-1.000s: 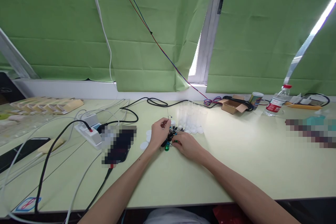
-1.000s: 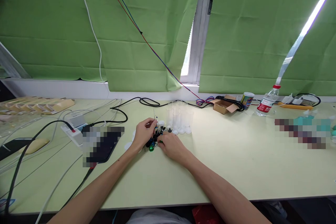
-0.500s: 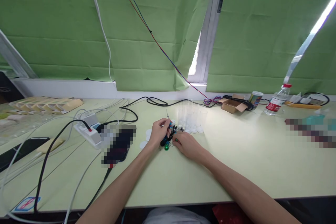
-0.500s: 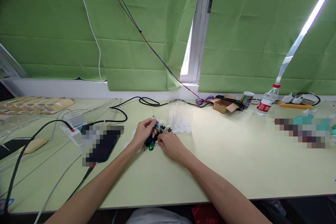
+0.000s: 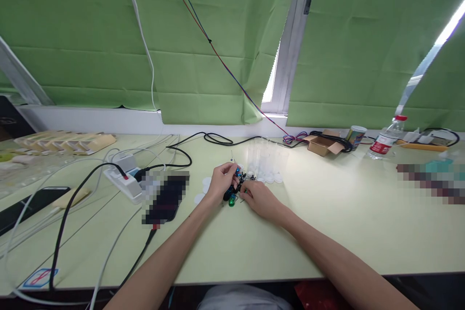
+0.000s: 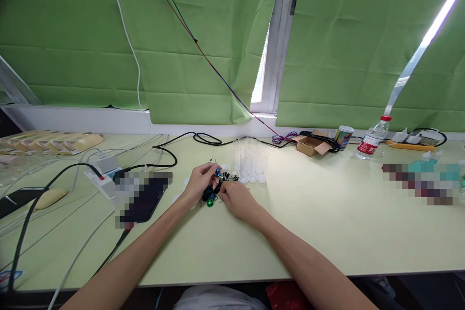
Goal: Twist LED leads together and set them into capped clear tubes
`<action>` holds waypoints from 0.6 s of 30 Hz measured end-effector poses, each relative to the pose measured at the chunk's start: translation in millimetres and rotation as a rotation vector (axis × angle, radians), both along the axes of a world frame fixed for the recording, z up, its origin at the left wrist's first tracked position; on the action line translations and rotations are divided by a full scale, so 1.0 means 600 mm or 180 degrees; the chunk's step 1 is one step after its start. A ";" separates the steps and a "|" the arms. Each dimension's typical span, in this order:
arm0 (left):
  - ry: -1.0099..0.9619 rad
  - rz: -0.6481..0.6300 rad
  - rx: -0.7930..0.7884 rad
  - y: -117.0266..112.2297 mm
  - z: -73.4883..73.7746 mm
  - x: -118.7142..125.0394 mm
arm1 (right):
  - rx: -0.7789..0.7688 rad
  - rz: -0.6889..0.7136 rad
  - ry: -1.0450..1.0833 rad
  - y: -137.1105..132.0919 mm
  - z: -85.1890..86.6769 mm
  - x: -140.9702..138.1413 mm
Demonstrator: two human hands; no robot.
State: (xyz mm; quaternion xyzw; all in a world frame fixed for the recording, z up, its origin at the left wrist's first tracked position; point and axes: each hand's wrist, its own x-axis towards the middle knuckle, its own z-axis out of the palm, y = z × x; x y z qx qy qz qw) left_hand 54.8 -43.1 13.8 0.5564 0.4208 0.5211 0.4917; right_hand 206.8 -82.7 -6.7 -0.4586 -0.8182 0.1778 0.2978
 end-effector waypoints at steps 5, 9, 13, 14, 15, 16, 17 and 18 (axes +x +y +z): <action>-0.0049 -0.0018 -0.0058 -0.002 0.001 0.001 | -0.0053 -0.0065 0.0137 -0.001 0.001 -0.001; -0.0048 -0.0015 -0.0109 -0.005 0.003 0.002 | -0.0039 -0.0091 0.0310 -0.003 0.006 -0.003; -0.0040 -0.0033 -0.0174 -0.006 0.004 0.002 | -0.0041 -0.0162 0.0601 -0.003 0.010 -0.003; -0.0029 -0.0045 -0.0188 -0.006 0.004 0.002 | -0.0045 -0.0201 0.0692 -0.003 0.011 -0.003; -0.0020 -0.0058 -0.0194 -0.006 0.004 0.001 | -0.0044 -0.0250 0.0786 -0.002 0.012 -0.003; -0.0013 -0.0069 -0.0192 -0.005 0.003 0.001 | -0.0040 -0.0299 0.0877 -0.002 0.013 -0.003; -0.0012 -0.0080 -0.0188 -0.005 0.003 0.000 | -0.0030 -0.0352 0.0965 -0.002 0.014 -0.002; -0.0019 -0.0086 -0.0184 -0.005 0.002 0.000 | -0.0014 -0.0400 0.1044 -0.002 0.016 -0.002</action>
